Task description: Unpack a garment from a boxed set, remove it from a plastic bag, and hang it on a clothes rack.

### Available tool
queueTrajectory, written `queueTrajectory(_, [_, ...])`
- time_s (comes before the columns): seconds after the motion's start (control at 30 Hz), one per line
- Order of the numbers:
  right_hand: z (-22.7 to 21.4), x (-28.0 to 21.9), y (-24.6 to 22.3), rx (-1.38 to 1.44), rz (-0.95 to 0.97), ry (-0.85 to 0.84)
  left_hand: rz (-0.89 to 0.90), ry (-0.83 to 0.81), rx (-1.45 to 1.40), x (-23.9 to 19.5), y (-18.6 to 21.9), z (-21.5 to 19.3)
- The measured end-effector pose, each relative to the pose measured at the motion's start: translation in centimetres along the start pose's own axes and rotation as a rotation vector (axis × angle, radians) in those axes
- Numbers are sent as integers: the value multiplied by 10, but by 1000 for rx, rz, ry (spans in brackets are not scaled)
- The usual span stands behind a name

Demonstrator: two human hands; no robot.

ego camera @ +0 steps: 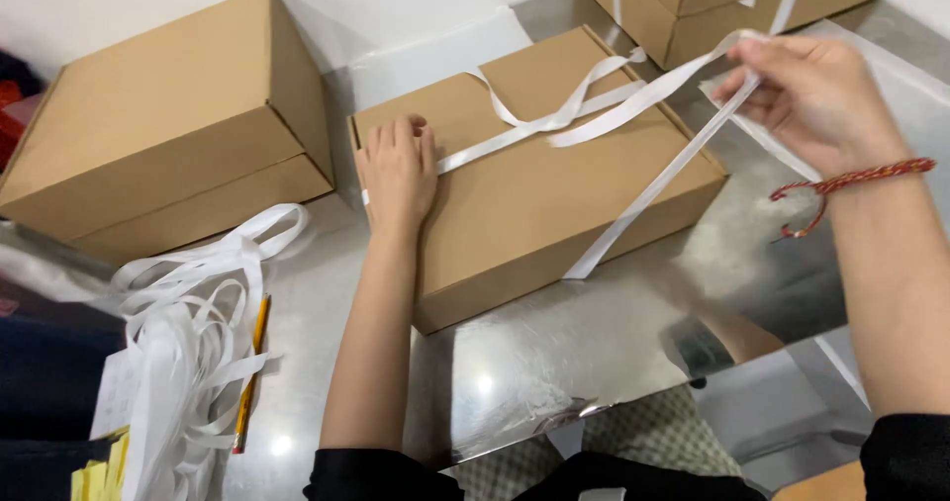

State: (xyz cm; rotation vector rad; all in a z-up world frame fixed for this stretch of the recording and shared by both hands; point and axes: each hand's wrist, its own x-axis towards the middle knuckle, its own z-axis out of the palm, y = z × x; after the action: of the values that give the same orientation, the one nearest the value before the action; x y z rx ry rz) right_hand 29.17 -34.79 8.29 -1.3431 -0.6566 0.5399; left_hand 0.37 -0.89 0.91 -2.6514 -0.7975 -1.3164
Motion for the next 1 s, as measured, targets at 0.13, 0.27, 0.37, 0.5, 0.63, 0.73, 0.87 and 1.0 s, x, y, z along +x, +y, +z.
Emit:
queueTrajectory(0.13, [-61, -21, -10, -116, -61, 132, 63, -23, -55, -3, 2, 6])
queueTrajectory(0.27, [-92, -25, -5, -757, -123, 341, 126, -78, -3, -2, 12, 3])
queueTrajectory(0.37, [-82, -21, 0, -1097, -23, 365, 108, -173, -54, -1, 18, 1])
queueTrajectory(0.5, [-23, 3, 13, -1053, -108, 219, -53, -415, -49, 9, 22, 9])
queueTrajectory(0.63, [41, 46, 59, -1099, -389, 62, -82, -499, 61, 16, -1, 40])
queueTrajectory(0.73, [93, 61, 74, -922, -538, -36, -136, -664, 42, 31, 4, 47])
queueTrajectory(0.87, [111, 61, 80, -879, -636, -101, 19, -726, 11, 49, 36, 44])
queueTrajectory(1.0, [105, 59, 84, -757, -683, -32, 256, -596, 22, 66, 46, 77])
